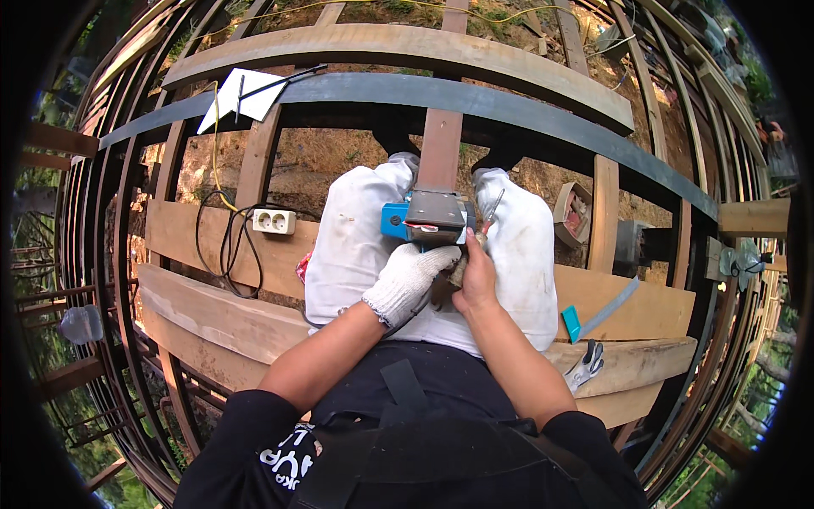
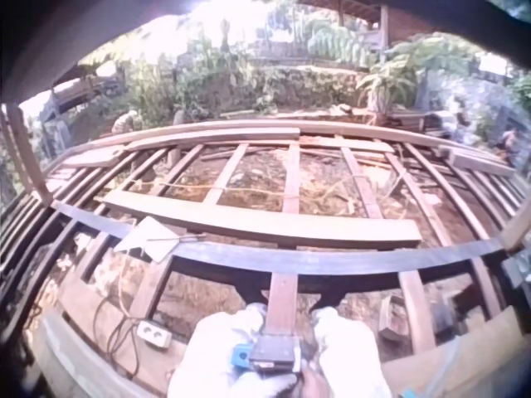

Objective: The person repairs an electric wood planer by using a screwdriver to remove and replace screws from the metal base plate, handling a small electronic component, and inspecting the internal drive belt and motor housing.

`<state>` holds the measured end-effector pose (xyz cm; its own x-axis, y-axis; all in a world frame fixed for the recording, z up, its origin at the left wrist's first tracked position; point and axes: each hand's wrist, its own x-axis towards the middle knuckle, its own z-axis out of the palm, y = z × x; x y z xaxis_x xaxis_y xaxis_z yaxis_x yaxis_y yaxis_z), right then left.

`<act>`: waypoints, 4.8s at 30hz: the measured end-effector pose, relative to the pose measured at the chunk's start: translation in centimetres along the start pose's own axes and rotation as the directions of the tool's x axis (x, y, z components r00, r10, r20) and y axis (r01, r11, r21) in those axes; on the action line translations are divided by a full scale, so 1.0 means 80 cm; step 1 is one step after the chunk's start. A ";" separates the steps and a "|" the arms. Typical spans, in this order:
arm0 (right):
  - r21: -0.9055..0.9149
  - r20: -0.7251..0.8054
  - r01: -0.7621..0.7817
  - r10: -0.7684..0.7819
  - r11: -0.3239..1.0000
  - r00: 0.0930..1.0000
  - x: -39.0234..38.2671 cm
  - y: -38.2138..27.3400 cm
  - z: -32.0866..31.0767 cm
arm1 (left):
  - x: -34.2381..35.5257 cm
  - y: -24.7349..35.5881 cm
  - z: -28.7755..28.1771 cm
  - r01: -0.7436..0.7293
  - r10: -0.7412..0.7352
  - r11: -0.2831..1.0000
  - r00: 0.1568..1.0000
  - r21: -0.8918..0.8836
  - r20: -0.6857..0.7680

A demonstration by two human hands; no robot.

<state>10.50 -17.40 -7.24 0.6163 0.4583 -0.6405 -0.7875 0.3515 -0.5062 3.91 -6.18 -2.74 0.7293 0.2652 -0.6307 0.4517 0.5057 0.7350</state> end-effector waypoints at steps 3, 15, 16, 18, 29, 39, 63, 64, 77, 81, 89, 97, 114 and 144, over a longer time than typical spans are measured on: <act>-0.011 0.004 0.000 0.000 1.000 1.000 -0.002 -0.003 0.001 | -0.002 0.009 0.002 0.055 -0.054 0.998 0.998 0.044 -0.017; -0.057 0.055 0.005 -0.002 0.998 0.999 -0.001 -0.007 0.004 | 0.017 0.001 -0.004 0.033 -0.025 0.992 0.998 -0.125 0.065; -0.052 0.045 0.017 -0.014 0.998 0.999 0.001 -0.006 0.006 | 0.018 0.002 -0.004 0.041 -0.032 0.988 0.998 -0.149 0.058; -0.043 0.031 0.032 -0.031 0.999 0.999 0.000 -0.006 0.007 | 0.020 0.000 -0.006 0.051 -0.045 0.993 0.998 -0.108 0.054; -0.019 0.047 0.013 -0.012 1.000 0.999 -0.002 -0.007 0.007 | 0.019 -0.001 -0.009 -0.028 0.032 0.998 0.997 -0.059 0.076; -0.043 0.059 0.021 -0.018 0.999 0.998 -0.003 -0.008 0.006 | 0.016 0.004 -0.008 0.049 -0.045 0.996 0.998 -0.071 0.046; -0.056 0.008 0.031 -0.030 0.998 1.000 0.003 -0.001 0.004 | 0.002 0.023 0.003 0.031 -0.030 0.996 1.000 -0.079 0.006; -0.039 0.002 0.035 -0.035 0.999 0.999 0.005 0.001 0.002 | 0.002 0.024 0.004 0.032 -0.032 0.997 0.999 -0.063 -0.004; -0.025 0.036 0.055 -0.054 0.998 0.998 0.006 0.003 0.000 | 0.008 0.014 -0.005 -0.007 0.007 1.000 1.000 -0.011 0.002; -0.055 -0.007 0.071 -0.071 0.996 0.997 0.013 0.010 0.003 | 0.009 0.018 -0.010 -0.020 0.019 0.999 1.000 0.037 0.006; -0.253 -0.052 0.035 -0.049 0.967 0.997 -0.002 -0.004 -0.004 | 0.009 0.019 -0.003 -0.071 0.071 0.997 0.997 0.020 -0.009; -0.664 -0.239 0.398 -0.684 0.633 0.689 -0.134 -0.113 -0.137 | -0.028 0.051 0.040 -0.240 0.245 0.960 0.970 0.143 -0.015; -0.679 -0.646 -0.619 -0.722 0.396 0.247 -0.034 -0.180 -0.394 | -0.002 -0.011 -0.010 -0.049 0.035 0.891 0.999 0.451 0.040; 0.004 0.309 -0.036 0.033 0.999 0.951 -0.060 -0.061 0.010 | -0.076 0.032 -0.025 -0.587 0.305 0.152 0.793 0.795 0.527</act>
<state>11.42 -20.65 -1.22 0.5578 0.6991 -0.4473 -0.8091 0.3379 -0.4807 -0.37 -4.86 2.47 0.9871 -0.0685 -0.1447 0.0490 -0.7312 0.6804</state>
